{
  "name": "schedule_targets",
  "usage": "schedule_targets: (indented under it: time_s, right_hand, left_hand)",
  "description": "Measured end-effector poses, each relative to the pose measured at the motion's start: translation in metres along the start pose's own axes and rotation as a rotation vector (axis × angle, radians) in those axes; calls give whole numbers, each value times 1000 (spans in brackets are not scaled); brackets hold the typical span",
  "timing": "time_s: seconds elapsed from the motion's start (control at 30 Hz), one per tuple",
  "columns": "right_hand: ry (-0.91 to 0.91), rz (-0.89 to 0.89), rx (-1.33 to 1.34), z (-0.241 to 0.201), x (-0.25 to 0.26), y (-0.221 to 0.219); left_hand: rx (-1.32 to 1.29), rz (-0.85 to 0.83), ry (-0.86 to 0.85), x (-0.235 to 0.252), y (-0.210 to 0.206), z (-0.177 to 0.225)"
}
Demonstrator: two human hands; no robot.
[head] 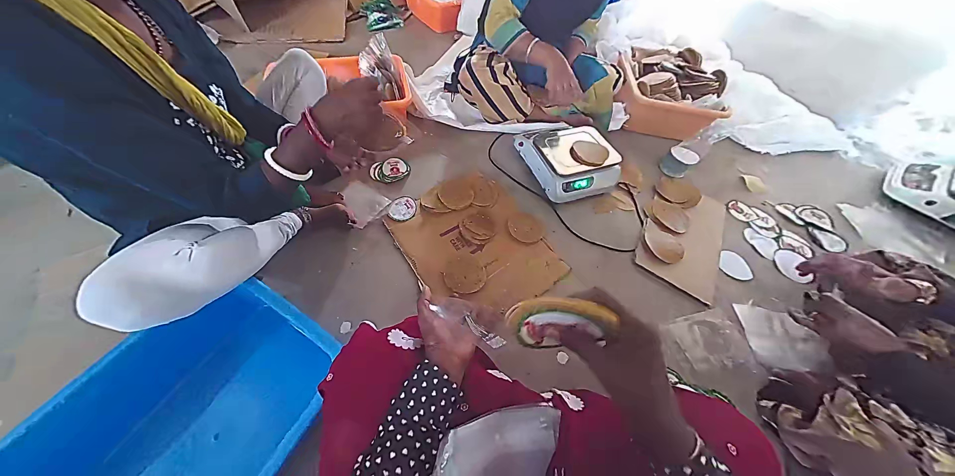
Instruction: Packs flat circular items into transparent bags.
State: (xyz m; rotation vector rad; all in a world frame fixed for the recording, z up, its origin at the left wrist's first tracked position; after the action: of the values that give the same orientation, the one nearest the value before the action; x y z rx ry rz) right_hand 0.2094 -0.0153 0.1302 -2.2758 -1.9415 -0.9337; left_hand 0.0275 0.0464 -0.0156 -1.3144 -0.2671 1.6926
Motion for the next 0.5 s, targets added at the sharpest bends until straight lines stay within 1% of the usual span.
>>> schedule_targets:
  time_s: [0.07, 0.1, 0.2, 0.3, 0.4, 0.5]
  right_hand:
    - [144, -83, -121, -10, -8, -17]
    - [187, -109, -203, -9, -10, -26]
    - [283, -139, -418, -7, -11, -46]
    - [338, -131, -500, -5, -12, -60]
    - [379, -116, -550, -2, -15, -70]
    - [374, -67, -548, 1, -20, -76]
  left_hand:
    - [-21, 5, -7, -1, -2, -1]
    - [-42, 7, -3, 0, -1, -4]
    - [-54, -18, 49, 1, 1, -7]
    - [-45, -31, 96, 0, 2, -7]
    - [-92, -42, 38, -6, -5, -2]
    - [-135, -146, -69, -11, -9, 5]
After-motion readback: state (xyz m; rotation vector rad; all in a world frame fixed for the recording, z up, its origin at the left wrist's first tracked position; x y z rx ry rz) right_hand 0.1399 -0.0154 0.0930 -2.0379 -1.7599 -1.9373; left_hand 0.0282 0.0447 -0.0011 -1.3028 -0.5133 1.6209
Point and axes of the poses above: each hand's wrist, its own x-axis towards the middle knuckle, its own y-axis out of the back of the hand, z = x × y, the point moved 5 cm from there along x, towards the middle knuckle, and after that the axes turned 1 degree about -x, right-handed, at the moved point
